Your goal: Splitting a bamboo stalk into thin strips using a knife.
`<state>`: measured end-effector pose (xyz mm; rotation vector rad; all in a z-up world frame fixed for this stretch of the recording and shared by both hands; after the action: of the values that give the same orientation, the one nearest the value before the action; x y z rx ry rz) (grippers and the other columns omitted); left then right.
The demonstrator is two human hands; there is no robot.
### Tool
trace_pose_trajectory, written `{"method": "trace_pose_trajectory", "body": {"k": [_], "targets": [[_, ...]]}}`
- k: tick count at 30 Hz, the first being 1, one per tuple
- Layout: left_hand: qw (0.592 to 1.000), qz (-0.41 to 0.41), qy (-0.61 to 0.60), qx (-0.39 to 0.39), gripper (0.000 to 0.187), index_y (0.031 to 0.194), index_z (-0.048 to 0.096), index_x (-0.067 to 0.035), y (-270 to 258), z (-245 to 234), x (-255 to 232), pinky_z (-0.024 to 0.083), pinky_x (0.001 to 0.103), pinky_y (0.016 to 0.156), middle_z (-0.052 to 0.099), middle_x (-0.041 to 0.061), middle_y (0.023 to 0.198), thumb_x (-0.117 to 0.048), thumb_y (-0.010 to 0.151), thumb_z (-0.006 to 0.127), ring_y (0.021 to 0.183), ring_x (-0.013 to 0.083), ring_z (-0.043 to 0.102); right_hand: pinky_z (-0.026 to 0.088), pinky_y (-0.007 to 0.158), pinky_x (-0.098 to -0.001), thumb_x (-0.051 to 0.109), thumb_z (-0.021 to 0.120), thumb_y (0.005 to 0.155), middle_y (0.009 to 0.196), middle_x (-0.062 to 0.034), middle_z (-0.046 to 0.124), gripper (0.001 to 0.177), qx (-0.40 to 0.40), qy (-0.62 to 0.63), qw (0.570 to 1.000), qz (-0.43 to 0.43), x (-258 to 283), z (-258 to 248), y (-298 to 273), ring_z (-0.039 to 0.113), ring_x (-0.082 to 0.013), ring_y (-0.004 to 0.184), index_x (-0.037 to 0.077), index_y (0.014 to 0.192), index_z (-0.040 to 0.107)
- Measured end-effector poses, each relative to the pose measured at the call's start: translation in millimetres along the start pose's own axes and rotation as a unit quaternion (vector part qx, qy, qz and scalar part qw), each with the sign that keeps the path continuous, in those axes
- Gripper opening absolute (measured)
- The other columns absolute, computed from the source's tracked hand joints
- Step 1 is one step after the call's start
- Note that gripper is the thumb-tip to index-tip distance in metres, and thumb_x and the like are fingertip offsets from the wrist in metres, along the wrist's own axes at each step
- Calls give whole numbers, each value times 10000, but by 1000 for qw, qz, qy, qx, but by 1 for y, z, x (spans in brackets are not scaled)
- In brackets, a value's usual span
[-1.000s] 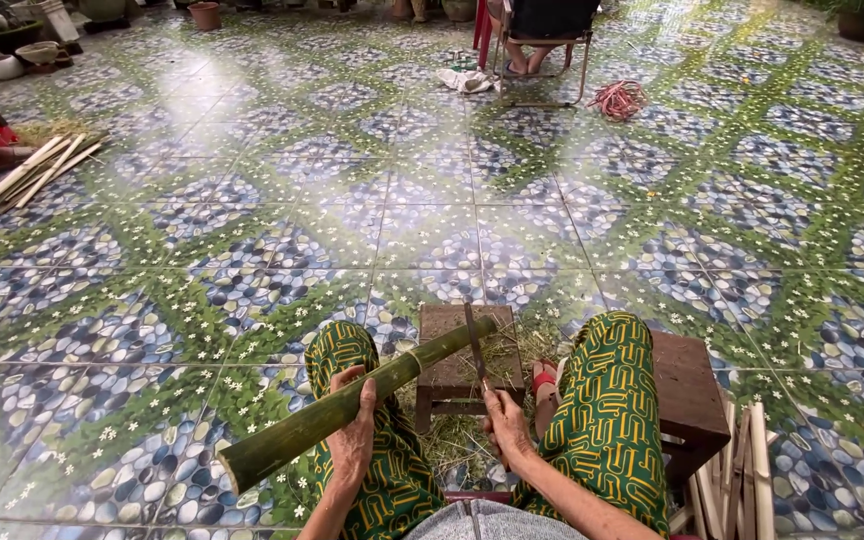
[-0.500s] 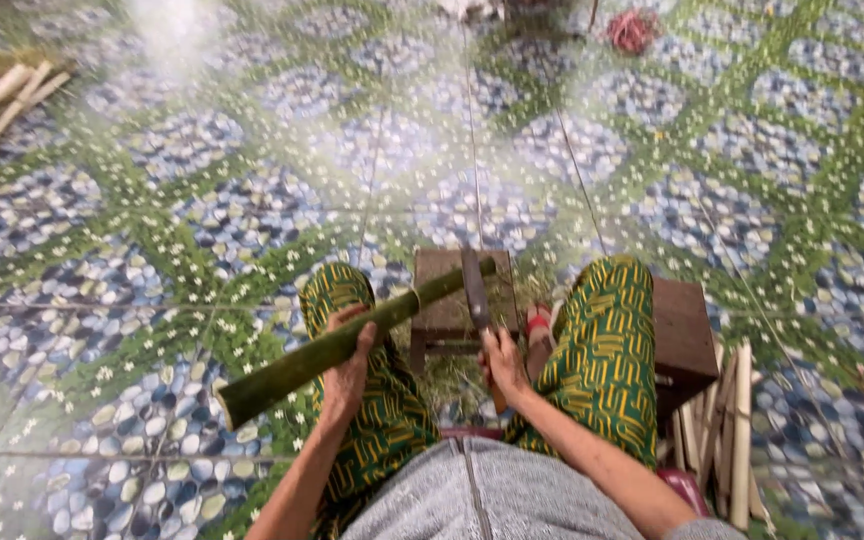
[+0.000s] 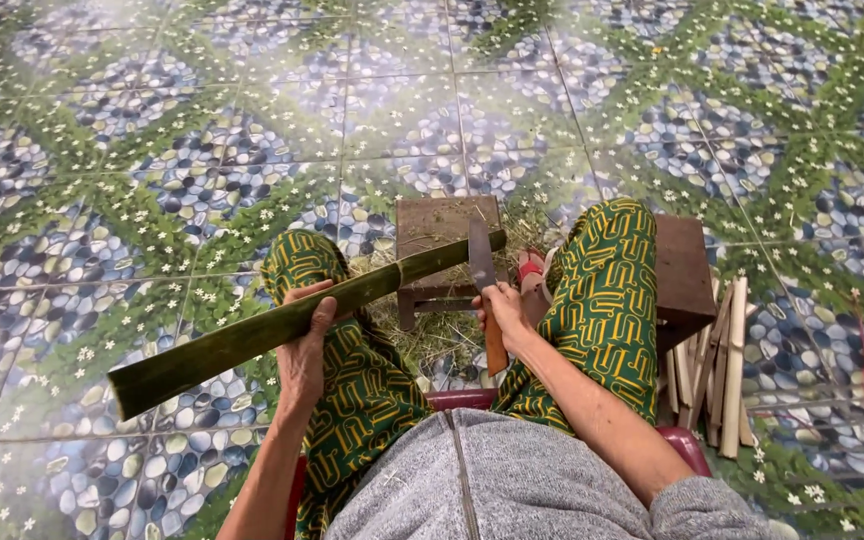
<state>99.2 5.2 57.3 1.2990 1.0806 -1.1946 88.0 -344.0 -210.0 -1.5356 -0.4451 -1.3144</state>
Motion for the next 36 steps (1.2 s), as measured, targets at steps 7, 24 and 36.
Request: {"method": "trace_pose_trajectory", "body": {"k": [7,24,36], "targets": [[999,37,6,-11,284,1261,678,-139,-3,0,13,630,421,838,717,214,1024,-321,1047,635,935,290,753,587,516,-361,201,581,994,808,-123,718,215,-72,20,997,14,-5,-15,-10,664,-189,618,31,1125,569],[988,30,-101,-109,234,1245,520,-105,8,-23,36,685,492,871,434,180,1432,-214,1042,559,1344,390,550,586,767,-429,102,663,979,1074,-157,607,494,-37,208,967,145,-81,35,81,649,-286,853,61,1449,515],[974,-70,-44,-213,382,1231,564,-31,13,-30,65,679,429,687,532,211,1301,-302,967,613,947,443,705,511,871,-462,21,821,827,1005,-36,682,288,-35,390,913,118,-133,37,129,568,-233,962,183,995,651]]}}
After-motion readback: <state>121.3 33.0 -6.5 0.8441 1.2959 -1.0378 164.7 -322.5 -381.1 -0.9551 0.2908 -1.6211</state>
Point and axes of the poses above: each hand's wrist, its own y-axis towards the middle knuckle, its own z-axis out of the palm, x = y × z, the point moved 10 cm from there along y, towards the middle knuckle
